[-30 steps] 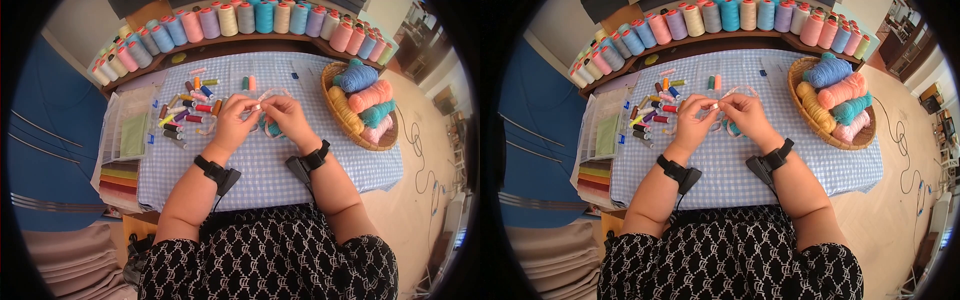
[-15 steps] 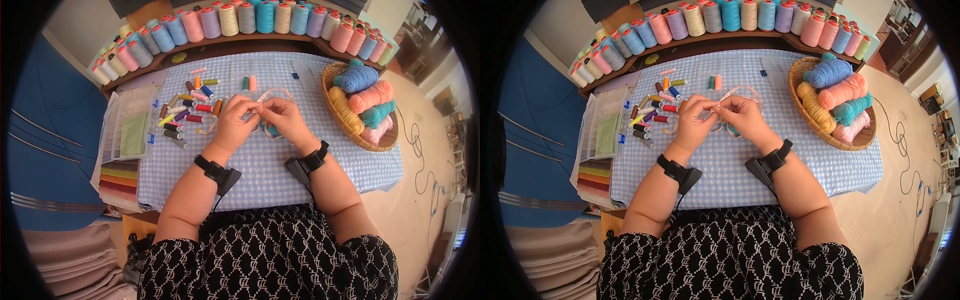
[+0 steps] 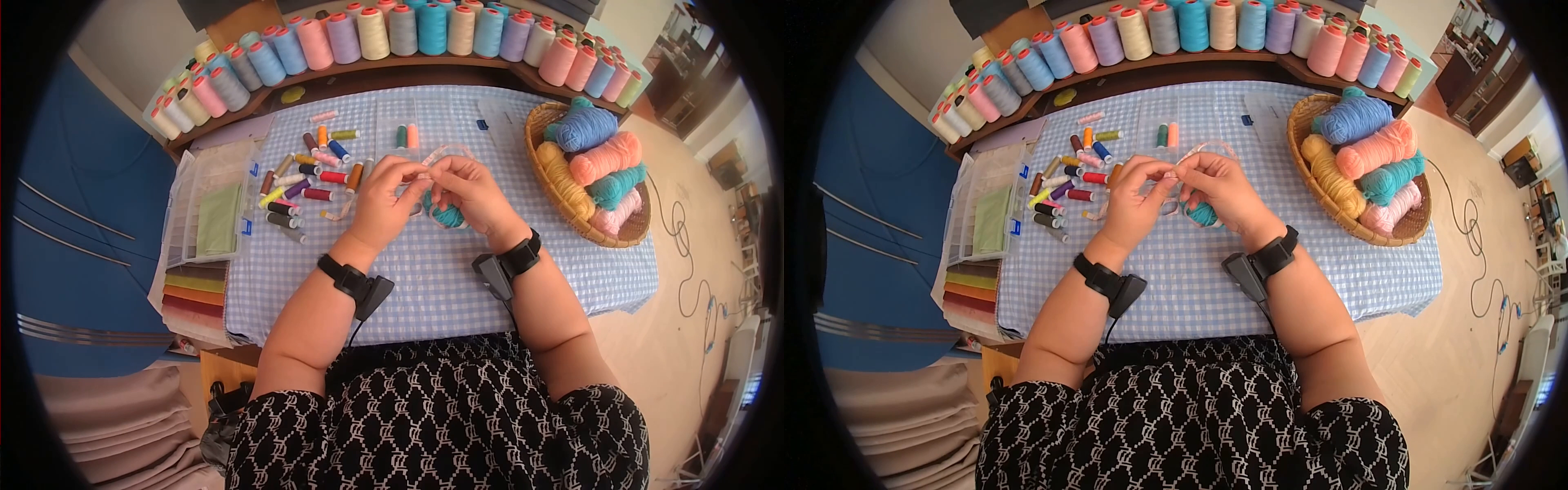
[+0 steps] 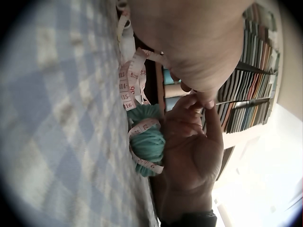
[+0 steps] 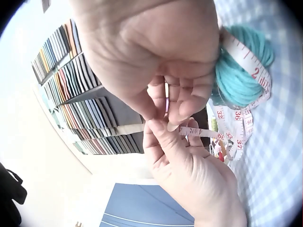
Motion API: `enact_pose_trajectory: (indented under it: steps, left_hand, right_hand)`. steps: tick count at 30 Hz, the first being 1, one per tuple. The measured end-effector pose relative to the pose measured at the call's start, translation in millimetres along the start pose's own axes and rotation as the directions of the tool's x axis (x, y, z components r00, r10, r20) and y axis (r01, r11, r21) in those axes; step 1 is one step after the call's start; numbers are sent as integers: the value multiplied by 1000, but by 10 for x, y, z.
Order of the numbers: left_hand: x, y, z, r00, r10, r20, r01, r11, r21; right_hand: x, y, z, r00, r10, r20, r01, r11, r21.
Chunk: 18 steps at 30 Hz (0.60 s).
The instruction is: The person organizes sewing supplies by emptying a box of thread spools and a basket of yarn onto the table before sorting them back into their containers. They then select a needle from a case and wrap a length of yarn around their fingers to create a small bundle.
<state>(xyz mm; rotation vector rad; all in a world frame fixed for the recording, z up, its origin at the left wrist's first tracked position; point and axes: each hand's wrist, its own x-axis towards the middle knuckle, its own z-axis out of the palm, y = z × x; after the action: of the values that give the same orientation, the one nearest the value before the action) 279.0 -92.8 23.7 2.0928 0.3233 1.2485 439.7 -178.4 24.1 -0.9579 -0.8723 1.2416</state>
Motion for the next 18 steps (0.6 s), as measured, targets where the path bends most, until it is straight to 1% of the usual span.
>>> enact_pose_trajectory:
  steps: [5, 8, 11, 14, 18]
  left_hand:
    - [-17, -28, -25, 1000, -3, 19, 3, 1000, 10]
    - [-15, -18, -30, 1000, 19, 17, -19, 999, 33]
    - [-10, 10, -28, 999, 33, 18, -33, 998, 53]
    - [-10, 7, -27, 999, 44, 12, -44, 997, 68]
    - [-21, -21, -23, 999, 51, 4, -51, 996, 68]
  right_hand:
    - [-12, -20, 24, 1000, 1, -2, -1, 1000, 16]
    - [-12, 15, 48, 999, -28, -44, 25, 997, -67]
    - [-14, 15, 58, 998, -46, -36, 40, 989, -141]
    - [-15, 24, 30, 999, -27, -17, 25, 995, -101]
    - [-14, 12, 28, 1000, 1, -5, -1, 1000, 10]
